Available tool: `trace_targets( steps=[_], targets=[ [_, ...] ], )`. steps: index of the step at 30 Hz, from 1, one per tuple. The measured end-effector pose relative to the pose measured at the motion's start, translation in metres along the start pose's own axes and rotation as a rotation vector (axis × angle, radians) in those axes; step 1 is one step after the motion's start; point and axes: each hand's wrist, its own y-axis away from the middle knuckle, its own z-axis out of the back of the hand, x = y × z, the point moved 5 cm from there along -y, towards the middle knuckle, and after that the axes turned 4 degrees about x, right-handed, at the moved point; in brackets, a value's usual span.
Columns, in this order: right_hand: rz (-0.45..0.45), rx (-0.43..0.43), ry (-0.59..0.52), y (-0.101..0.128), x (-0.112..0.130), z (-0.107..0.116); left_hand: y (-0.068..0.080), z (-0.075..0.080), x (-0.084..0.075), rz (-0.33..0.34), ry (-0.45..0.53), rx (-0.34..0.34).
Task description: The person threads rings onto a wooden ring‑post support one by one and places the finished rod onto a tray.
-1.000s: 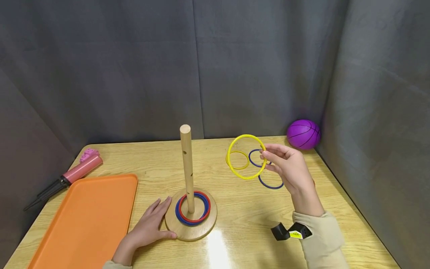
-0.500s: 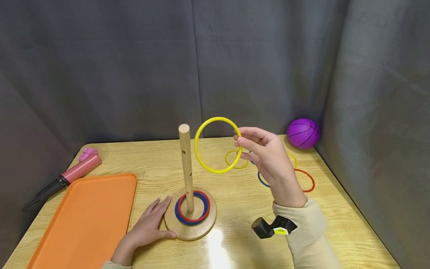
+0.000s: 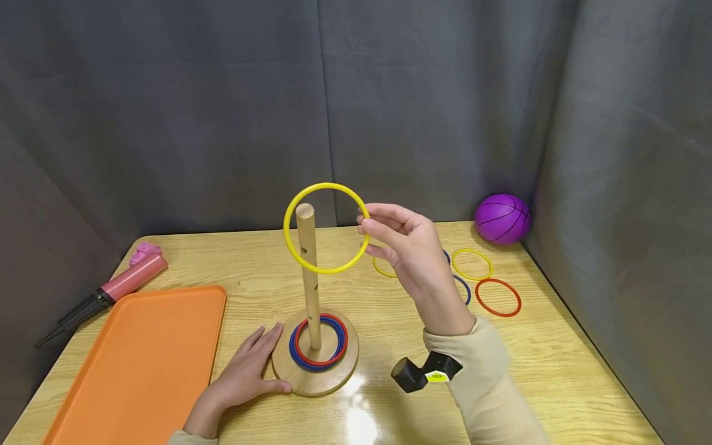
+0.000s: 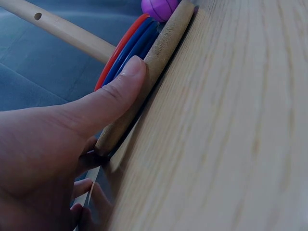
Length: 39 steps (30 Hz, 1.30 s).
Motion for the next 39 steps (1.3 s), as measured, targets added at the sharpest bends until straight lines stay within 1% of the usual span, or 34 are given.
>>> trace_targets(
  steps=[6,9,17,21,30,35,39],
  targets=[
    [-0.021,-0.029,0.035,-0.007,-0.012,-0.001,-0.001,0.000,0.001,-0.001,-0.007,-0.006],
    [-0.053,-0.052,0.068,-0.008,-0.022,0.002,-0.001,0.000,0.001,0.000,-0.006,-0.003],
    [-0.173,-0.096,0.237,-0.010,-0.060,0.016,-0.002,0.000,0.003,0.003,-0.008,0.000],
    [-0.235,-0.086,0.293,-0.009,-0.082,0.024,-0.002,-0.001,0.004,0.001,-0.012,0.004],
    [-0.327,-0.007,0.421,-0.002,-0.132,0.036,-0.002,0.000,0.003,-0.004,-0.003,-0.001],
    [-0.378,0.030,0.467,0.002,-0.157,0.045,-0.002,-0.002,0.003,-0.010,-0.010,-0.003],
    [-0.400,0.038,0.479,0.006,-0.173,0.051,-0.002,-0.002,0.003,-0.009,0.000,-0.001]
  ],
)
